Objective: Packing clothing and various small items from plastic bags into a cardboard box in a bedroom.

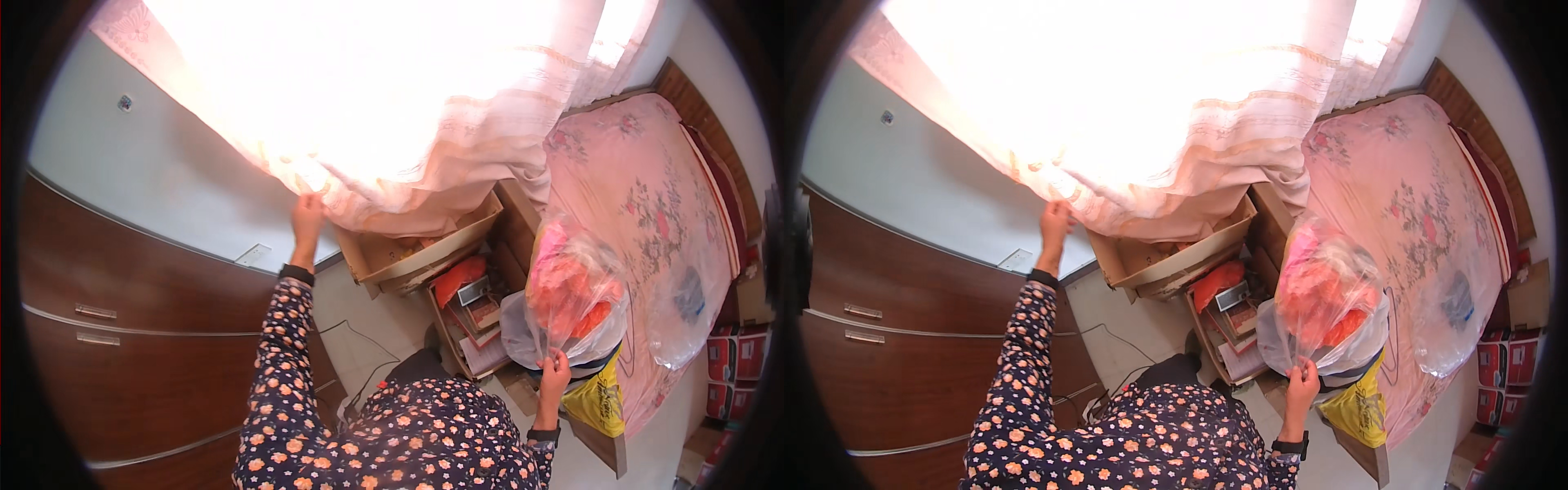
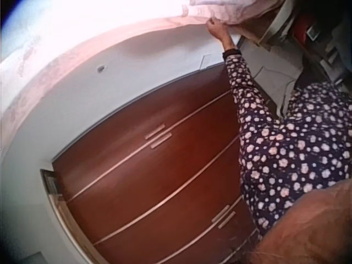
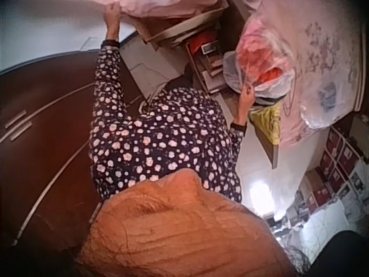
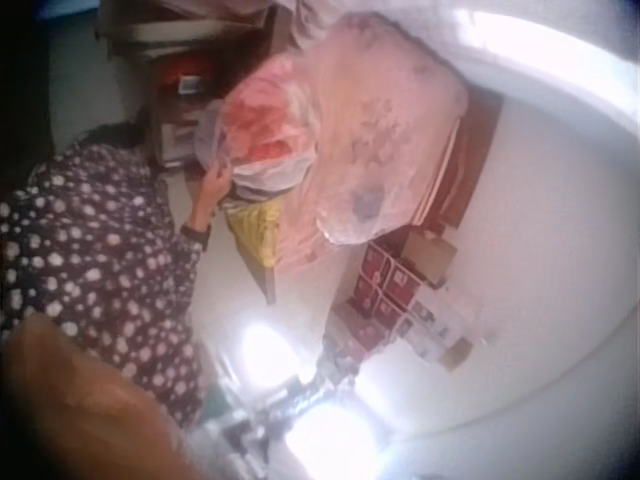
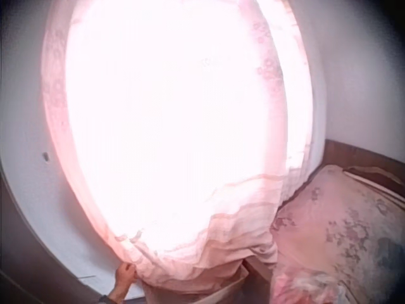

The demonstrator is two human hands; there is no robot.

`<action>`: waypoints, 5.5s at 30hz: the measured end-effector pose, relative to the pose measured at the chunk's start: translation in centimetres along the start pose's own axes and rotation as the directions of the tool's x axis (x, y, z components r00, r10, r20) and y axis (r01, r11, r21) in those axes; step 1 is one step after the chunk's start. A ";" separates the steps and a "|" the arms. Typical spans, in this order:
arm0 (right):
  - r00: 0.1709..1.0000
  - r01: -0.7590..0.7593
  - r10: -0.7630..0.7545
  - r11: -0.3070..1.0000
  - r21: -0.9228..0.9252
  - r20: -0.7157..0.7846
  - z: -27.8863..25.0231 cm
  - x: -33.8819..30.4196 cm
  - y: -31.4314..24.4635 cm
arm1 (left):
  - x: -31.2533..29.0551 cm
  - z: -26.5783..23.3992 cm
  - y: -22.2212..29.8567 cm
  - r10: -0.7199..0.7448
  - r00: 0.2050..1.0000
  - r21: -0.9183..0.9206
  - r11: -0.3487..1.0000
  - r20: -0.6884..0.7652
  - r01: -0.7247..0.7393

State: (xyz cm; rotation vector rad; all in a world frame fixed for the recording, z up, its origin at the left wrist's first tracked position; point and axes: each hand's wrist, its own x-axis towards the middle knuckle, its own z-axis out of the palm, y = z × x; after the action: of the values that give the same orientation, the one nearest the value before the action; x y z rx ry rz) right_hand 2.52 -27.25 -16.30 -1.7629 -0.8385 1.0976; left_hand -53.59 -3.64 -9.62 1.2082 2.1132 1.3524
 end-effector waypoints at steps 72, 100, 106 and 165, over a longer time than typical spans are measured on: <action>0.988 -0.019 0.007 0.997 0.074 0.153 -3.4 2.6 1.1 | -36.0 -1.4 0.1 -0.079 0.718 0.525 0.737 0.692 -0.425; 0.943 0.062 -0.076 0.997 0.053 0.325 -4.3 3.7 3.0 | -42.6 -1.3 -2.7 -0.339 0.609 0.652 0.635 0.717 -0.414; 0.958 0.038 -0.047 0.999 0.037 0.283 -3.9 3.8 3.6 | -42.3 -2.5 -3.6 -0.356 0.589 0.639 0.666 0.725 -0.385; 0.909 0.076 -0.123 0.988 0.132 0.399 -4.3 5.2 5.7 | -58.6 -8.9 -10.2 -0.560 0.805 0.645 0.693 0.198 0.323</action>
State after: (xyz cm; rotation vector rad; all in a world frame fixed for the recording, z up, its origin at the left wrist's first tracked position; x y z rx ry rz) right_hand 8.99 -26.36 -22.29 -1.3988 -1.0789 1.4404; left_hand -30.81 -57.82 -22.61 0.9267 2.3683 0.2009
